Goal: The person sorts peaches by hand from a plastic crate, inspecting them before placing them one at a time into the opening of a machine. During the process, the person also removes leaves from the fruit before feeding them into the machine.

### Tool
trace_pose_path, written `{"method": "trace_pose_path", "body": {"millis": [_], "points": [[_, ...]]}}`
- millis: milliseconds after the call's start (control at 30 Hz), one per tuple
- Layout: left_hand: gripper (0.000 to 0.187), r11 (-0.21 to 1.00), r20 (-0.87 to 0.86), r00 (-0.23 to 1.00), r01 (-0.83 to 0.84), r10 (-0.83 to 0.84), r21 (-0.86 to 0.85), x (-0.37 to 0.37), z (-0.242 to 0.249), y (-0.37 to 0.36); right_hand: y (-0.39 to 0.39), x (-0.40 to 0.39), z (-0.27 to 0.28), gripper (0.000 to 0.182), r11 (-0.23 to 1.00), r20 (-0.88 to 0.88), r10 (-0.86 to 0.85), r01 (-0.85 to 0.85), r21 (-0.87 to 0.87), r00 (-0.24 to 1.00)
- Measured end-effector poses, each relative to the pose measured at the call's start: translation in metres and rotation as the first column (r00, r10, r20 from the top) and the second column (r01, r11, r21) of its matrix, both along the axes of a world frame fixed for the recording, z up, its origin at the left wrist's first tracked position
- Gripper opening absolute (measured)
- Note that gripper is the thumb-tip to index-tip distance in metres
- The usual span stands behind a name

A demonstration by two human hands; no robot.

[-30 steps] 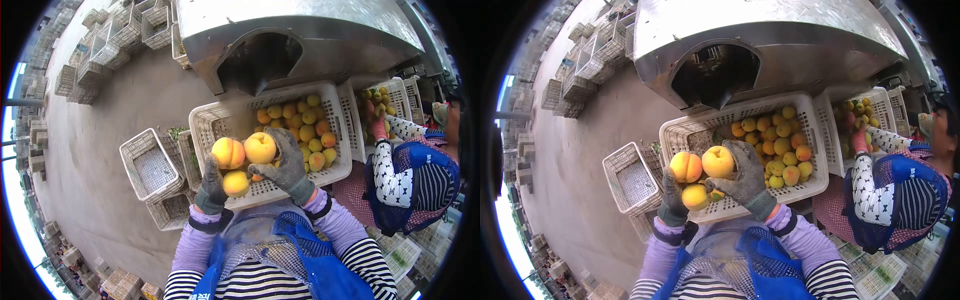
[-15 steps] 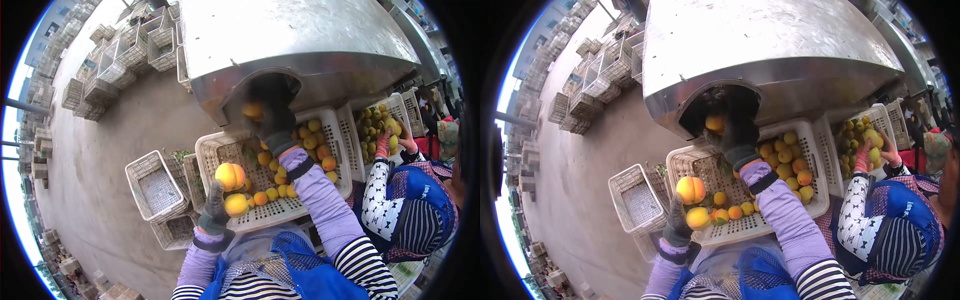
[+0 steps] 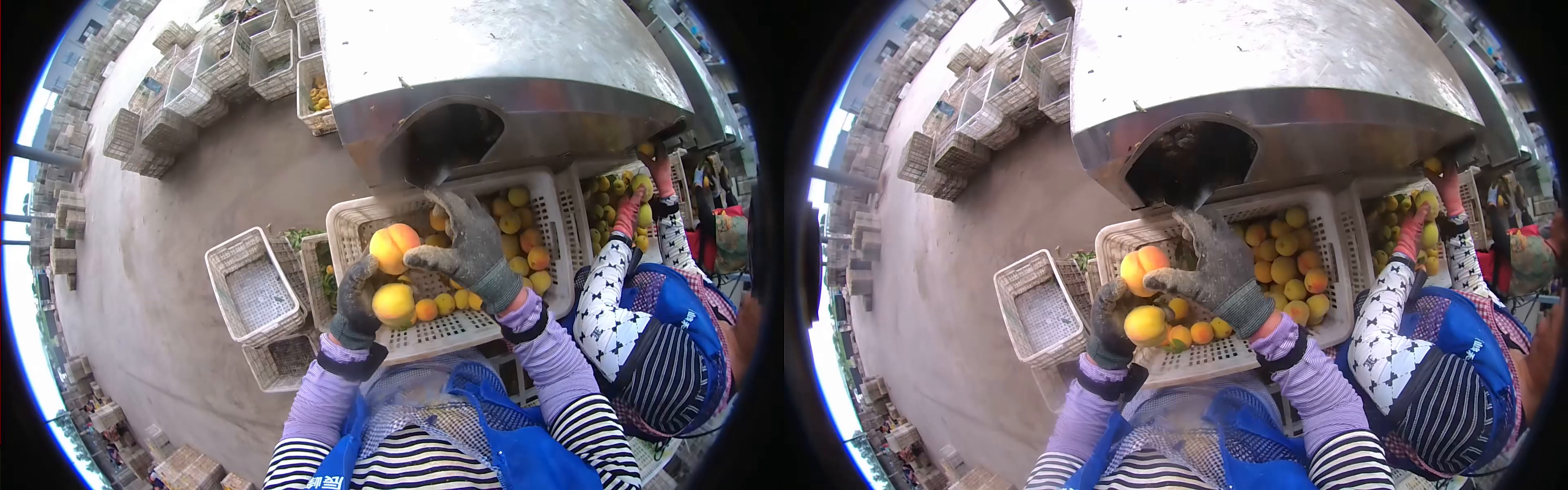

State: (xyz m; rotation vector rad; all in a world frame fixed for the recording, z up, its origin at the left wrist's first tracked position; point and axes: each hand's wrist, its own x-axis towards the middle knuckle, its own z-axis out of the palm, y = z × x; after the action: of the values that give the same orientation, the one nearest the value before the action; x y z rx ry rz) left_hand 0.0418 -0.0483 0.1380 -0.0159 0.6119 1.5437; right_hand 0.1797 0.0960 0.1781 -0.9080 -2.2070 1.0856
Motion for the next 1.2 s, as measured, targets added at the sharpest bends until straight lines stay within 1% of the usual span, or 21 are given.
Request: {"method": "trace_pose_path", "body": {"millis": [100,133,233,333,433,467,567,600,667,700,733,767,833,867,933,967,1033,1067,1133,1167,1200], "points": [[0.059,1.0,-0.02,1.0,0.0,0.001,0.017,0.011,0.003,0.01,-0.033,0.002,0.008,0.08,0.999,-0.017,-0.037,0.037,0.021,0.999],[0.06,1.0,-0.06,0.998,0.018,-0.016,0.02,0.013,0.007,0.013,-0.038,-0.002,0.001,0.078,0.984,-0.027,-0.104,0.107,0.143,0.994],[0.06,0.997,-0.109,0.994,0.035,-0.027,0.07,0.018,0.014,0.018,-0.042,-0.004,-0.003,0.078,0.976,-0.015,-0.179,0.179,0.125,0.984],[0.059,0.995,-0.173,0.984,0.049,-0.033,0.089,0.02,0.034,0.028,-0.036,-0.007,0.001,0.081,0.954,-0.032,-0.214,0.216,0.208,0.976],[0.062,0.995,-0.065,0.998,0.021,-0.014,0.099,0.01,0.024,0.04,-0.014,-0.026,-0.014,0.085,0.93,-0.04,-0.278,0.28,0.237,0.96],[0.065,0.997,-0.067,0.997,0.034,-0.029,0.065,0.001,0.013,0.039,-0.002,-0.031,-0.014,0.085,0.904,-0.026,-0.311,0.304,0.301,0.95],[0.066,0.998,-0.139,0.99,0.008,0.0,0.058,-0.004,0.003,0.039,0.041,-0.051,-0.077,0.078,0.872,0.074,-0.382,0.333,0.359,0.921],[0.066,0.999,-0.156,0.988,0.022,-0.017,0.033,-0.006,-0.001,0.038,0.051,-0.053,-0.094,0.06,0.861,0.015,-0.374,0.341,0.377,0.927],[0.066,0.997,-0.097,0.993,0.065,-0.061,0.042,-0.012,-0.012,0.035,0.054,-0.063,-0.067,0.051,0.925,-0.003,-0.376,0.375,0.053,0.927],[0.065,0.995,-0.065,0.995,0.083,-0.08,0.046,-0.014,-0.018,0.032,0.053,-0.066,-0.057,0.046,0.921,-0.008,-0.376,0.373,-0.113,0.927],[0.065,0.999,-0.134,0.99,0.045,-0.041,0.024,-0.013,-0.023,0.03,0.054,-0.068,-0.067,0.04,0.925,-0.023,-0.372,0.368,-0.097,0.928],[0.065,0.999,-0.115,0.993,0.044,-0.041,0.029,-0.014,-0.024,0.031,0.058,-0.071,-0.076,0.034,0.928,-0.04,-0.367,0.363,-0.079,0.929],[0.064,0.998,-0.078,0.996,0.043,-0.039,0.041,-0.018,-0.022,0.035,0.069,-0.08,-0.086,0.026,0.932,-0.227,-0.34,0.296,-0.209,0.912],[0.063,1.0,-0.069,0.997,0.017,-0.016,0.023,-0.018,-0.017,0.038,0.073,-0.084,-0.086,0.024,0.918,-0.388,-0.334,0.203,-0.342,0.859],[0.061,0.999,-0.053,0.998,-0.038,0.036,-0.025,-0.018,-0.007,0.048,0.083,-0.088,-0.088,0.025,0.959,-0.375,-0.282,0.246,-0.142,0.883],[0.061,0.998,-0.103,0.993,-0.056,0.053,-0.024,-0.021,-0.009,0.05,0.087,-0.087,-0.07,0.028,0.926,-0.183,-0.276,0.312,0.211,0.944],[0.059,0.995,-0.195,0.977,-0.094,0.087,-0.028,-0.023,-0.019,0.049,0.094,-0.08,-0.073,0.04,0.791,0.127,-0.321,0.192,0.58,0.938],[0.056,0.991,-0.061,0.992,-0.112,0.107,-0.072,-0.025,-0.026,0.052,0.099,-0.077,-0.078,0.048,0.777,0.229,-0.325,0.121,0.618,0.918],[0.053,0.987,-0.034,0.988,-0.151,0.149,-0.057,-0.024,-0.027,0.058,0.09,-0.063,-0.078,0.064,0.871,0.212,-0.235,0.109,0.479,0.949],[0.052,0.984,-0.018,0.985,-0.173,0.172,-0.05,-0.023,-0.024,0.059,0.058,-0.048,-0.038,0.071,0.949,0.076,-0.154,0.126,0.288,0.985],[0.049,0.99,-0.171,0.975,-0.135,0.14,0.041,-0.024,-0.018,0.059,0.029,-0.034,-0.015,0.078,0.991,-0.075,-0.095,0.101,0.086,0.993]]}}
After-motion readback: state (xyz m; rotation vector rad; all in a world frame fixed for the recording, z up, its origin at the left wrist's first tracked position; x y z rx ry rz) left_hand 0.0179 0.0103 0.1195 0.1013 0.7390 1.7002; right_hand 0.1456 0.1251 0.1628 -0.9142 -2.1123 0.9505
